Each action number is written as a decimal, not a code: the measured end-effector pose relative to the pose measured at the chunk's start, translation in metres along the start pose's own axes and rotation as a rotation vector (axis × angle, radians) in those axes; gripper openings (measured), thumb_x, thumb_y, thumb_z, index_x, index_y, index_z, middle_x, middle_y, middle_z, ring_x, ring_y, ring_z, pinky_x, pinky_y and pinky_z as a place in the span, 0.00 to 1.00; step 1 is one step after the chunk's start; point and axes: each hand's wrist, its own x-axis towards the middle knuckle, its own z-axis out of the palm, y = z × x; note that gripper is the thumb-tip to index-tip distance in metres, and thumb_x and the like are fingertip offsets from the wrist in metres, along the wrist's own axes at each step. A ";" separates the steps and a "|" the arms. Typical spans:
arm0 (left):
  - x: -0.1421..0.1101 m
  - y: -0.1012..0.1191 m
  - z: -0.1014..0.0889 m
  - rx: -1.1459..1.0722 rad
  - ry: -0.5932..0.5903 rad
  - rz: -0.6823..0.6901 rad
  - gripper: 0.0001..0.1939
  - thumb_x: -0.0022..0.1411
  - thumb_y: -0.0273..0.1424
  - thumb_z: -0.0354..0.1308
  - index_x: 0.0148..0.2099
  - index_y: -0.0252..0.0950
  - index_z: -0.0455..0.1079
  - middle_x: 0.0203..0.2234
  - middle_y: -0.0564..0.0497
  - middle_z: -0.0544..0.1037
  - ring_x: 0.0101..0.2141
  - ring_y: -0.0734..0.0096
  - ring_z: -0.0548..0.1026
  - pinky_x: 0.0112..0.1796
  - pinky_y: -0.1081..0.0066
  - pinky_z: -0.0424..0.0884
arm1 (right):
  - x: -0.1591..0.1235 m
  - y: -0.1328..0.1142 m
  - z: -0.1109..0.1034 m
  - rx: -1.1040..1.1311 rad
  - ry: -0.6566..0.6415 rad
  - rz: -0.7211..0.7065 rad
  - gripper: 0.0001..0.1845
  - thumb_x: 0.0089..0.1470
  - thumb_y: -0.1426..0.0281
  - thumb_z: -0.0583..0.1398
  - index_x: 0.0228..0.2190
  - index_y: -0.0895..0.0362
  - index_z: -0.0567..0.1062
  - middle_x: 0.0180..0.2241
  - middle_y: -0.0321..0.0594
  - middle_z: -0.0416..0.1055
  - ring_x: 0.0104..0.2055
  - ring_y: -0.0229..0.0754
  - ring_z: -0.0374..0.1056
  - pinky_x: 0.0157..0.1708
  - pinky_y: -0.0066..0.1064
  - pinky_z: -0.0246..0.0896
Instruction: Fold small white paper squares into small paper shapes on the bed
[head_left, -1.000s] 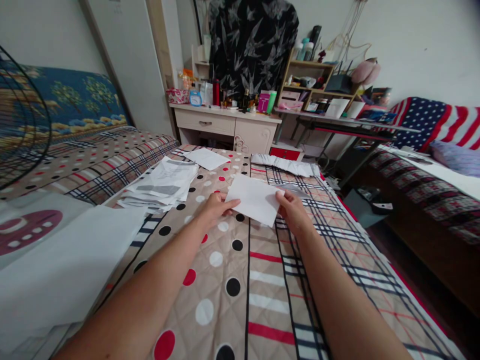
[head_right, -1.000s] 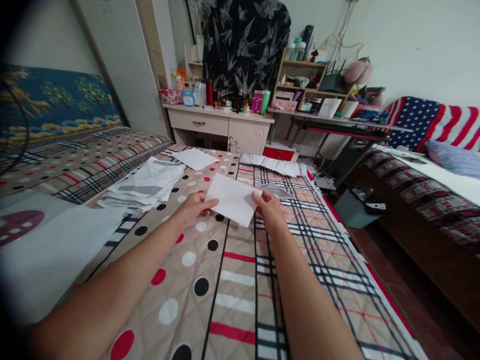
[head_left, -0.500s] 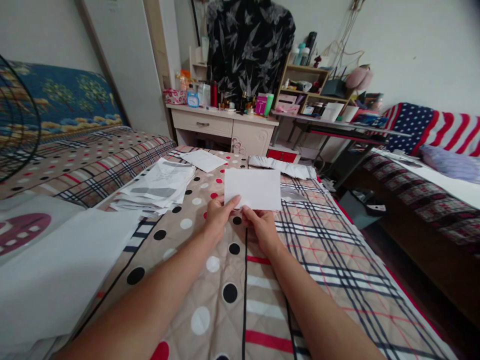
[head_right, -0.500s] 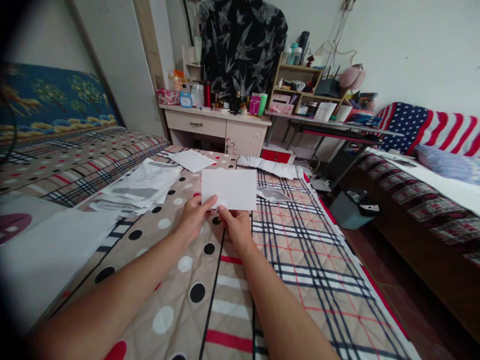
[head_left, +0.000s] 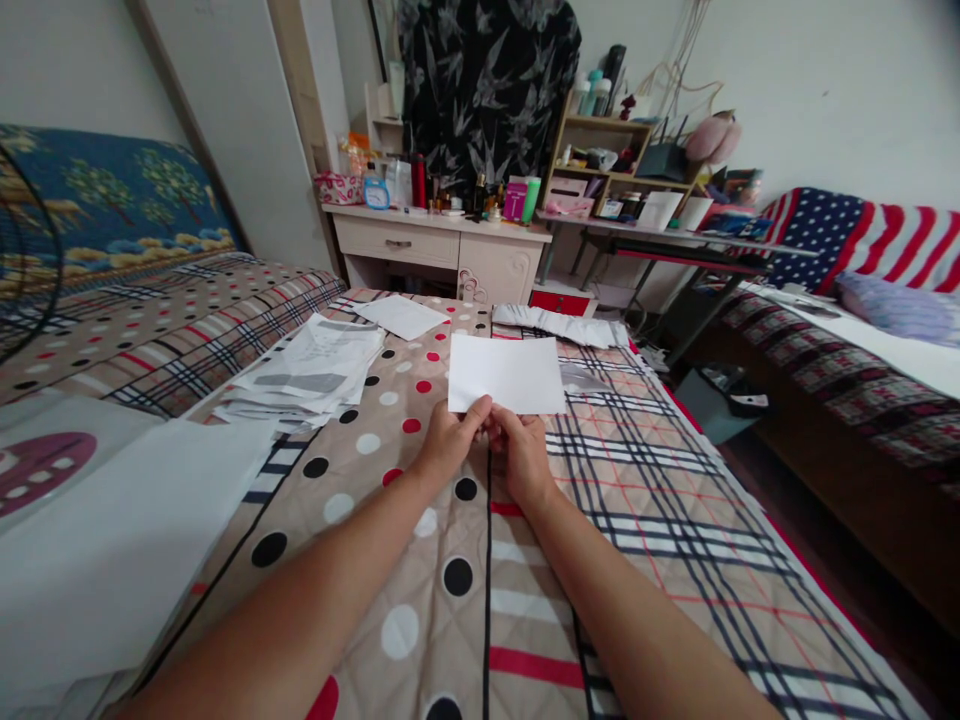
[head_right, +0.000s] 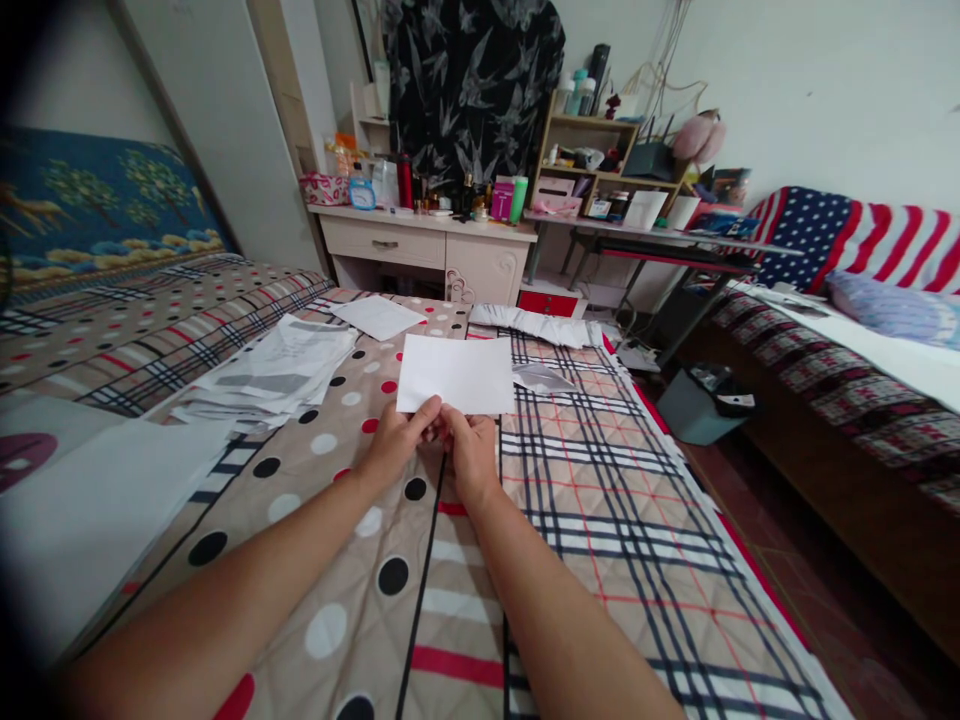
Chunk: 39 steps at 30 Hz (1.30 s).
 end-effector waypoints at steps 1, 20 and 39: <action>0.000 0.000 0.000 -0.014 -0.003 -0.002 0.19 0.56 0.45 0.60 0.24 0.34 0.68 0.17 0.53 0.70 0.19 0.75 0.66 0.22 0.74 0.60 | 0.001 0.000 0.000 0.008 0.012 -0.012 0.18 0.47 0.62 0.61 0.13 0.58 0.68 0.13 0.32 0.61 0.17 0.31 0.51 0.19 0.28 0.45; 0.013 0.001 -0.016 -0.287 0.257 -0.050 0.19 0.50 0.41 0.64 0.22 0.34 0.62 0.13 0.58 0.63 0.16 0.81 0.61 0.18 0.77 0.55 | 0.013 0.001 -0.018 0.108 0.093 -0.068 0.09 0.43 0.69 0.61 0.16 0.58 0.73 0.15 0.33 0.66 0.16 0.31 0.54 0.17 0.27 0.45; 0.006 0.003 -0.011 -0.182 0.167 -0.113 0.13 0.48 0.37 0.66 0.24 0.34 0.68 0.15 0.56 0.69 0.17 0.80 0.63 0.20 0.76 0.58 | 0.011 0.002 -0.017 0.115 0.059 -0.016 0.14 0.44 0.65 0.65 0.16 0.58 0.69 0.15 0.31 0.62 0.16 0.30 0.51 0.16 0.25 0.42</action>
